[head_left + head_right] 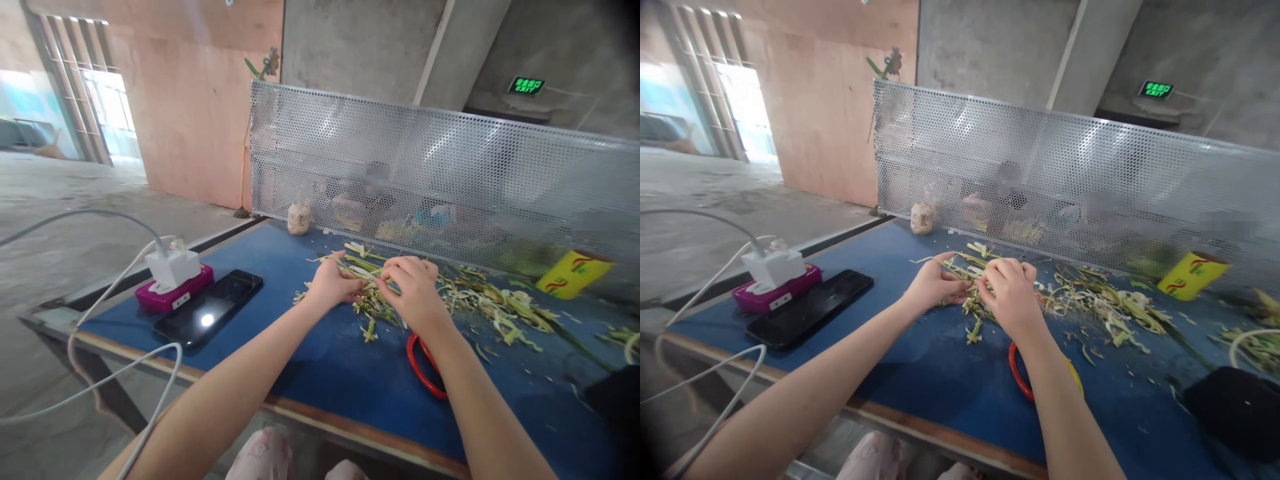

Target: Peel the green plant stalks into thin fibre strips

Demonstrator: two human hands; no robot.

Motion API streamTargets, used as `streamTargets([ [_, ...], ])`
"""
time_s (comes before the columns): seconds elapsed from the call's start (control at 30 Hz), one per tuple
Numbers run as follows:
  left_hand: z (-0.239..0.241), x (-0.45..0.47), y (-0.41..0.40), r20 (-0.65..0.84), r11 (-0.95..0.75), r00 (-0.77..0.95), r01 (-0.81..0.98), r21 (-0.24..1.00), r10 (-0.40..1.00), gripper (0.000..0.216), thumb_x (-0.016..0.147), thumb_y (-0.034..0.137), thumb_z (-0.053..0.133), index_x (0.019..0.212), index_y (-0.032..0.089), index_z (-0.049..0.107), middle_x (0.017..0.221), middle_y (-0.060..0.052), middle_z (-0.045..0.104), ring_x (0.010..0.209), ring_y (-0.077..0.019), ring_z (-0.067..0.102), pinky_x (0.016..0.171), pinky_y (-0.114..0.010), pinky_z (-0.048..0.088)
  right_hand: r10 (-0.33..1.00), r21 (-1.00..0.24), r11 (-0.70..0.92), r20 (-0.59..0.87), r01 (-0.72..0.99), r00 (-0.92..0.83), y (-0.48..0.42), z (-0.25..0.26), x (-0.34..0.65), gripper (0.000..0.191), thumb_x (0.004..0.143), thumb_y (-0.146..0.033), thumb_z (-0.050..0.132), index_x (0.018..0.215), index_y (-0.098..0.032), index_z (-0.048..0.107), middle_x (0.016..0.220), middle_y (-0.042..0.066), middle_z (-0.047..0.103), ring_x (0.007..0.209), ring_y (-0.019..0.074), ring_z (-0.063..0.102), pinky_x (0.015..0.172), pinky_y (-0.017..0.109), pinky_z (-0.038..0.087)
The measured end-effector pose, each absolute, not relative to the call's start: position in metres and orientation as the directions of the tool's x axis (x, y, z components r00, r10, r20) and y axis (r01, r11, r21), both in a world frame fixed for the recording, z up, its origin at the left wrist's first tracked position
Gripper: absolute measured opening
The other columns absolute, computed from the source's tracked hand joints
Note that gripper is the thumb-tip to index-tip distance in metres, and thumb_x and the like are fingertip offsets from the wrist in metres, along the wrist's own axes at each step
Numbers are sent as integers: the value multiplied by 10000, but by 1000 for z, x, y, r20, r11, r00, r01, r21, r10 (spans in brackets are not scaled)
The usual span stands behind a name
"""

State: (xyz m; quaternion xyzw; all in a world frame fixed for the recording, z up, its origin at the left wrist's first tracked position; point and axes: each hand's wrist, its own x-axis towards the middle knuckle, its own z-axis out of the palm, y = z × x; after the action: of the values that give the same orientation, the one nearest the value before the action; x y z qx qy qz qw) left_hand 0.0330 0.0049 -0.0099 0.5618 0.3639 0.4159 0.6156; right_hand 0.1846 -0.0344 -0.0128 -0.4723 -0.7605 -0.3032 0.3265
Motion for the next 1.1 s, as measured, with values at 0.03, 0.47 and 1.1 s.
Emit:
streamTargets([
  [0.03,-10,33,5,26,11,393,-92,996,919,863,629,38,628,1331,93,129,520,29,602,450,-133,570,501,-288,503,521,159,374,780,914,-348,-35,-13,184,110,764,-219,520,658,-194,509,800,28,591,802,182,504,732,341,240],
  [0.47,-13,27,5,217,-289,365,156,945,906,825,584,135,635,1301,14,244,498,22,611,369,-69,446,409,-174,352,545,193,406,733,893,-406,-37,-14,179,137,784,-249,516,661,-192,532,844,34,591,837,190,494,745,362,223],
  [1.1,-10,28,9,80,-88,334,10,996,939,720,588,103,656,1227,37,331,481,50,582,386,-55,417,408,-174,329,545,-23,598,744,801,-386,-33,-17,182,84,817,-201,447,777,-211,520,855,65,532,839,187,523,762,351,423],
])
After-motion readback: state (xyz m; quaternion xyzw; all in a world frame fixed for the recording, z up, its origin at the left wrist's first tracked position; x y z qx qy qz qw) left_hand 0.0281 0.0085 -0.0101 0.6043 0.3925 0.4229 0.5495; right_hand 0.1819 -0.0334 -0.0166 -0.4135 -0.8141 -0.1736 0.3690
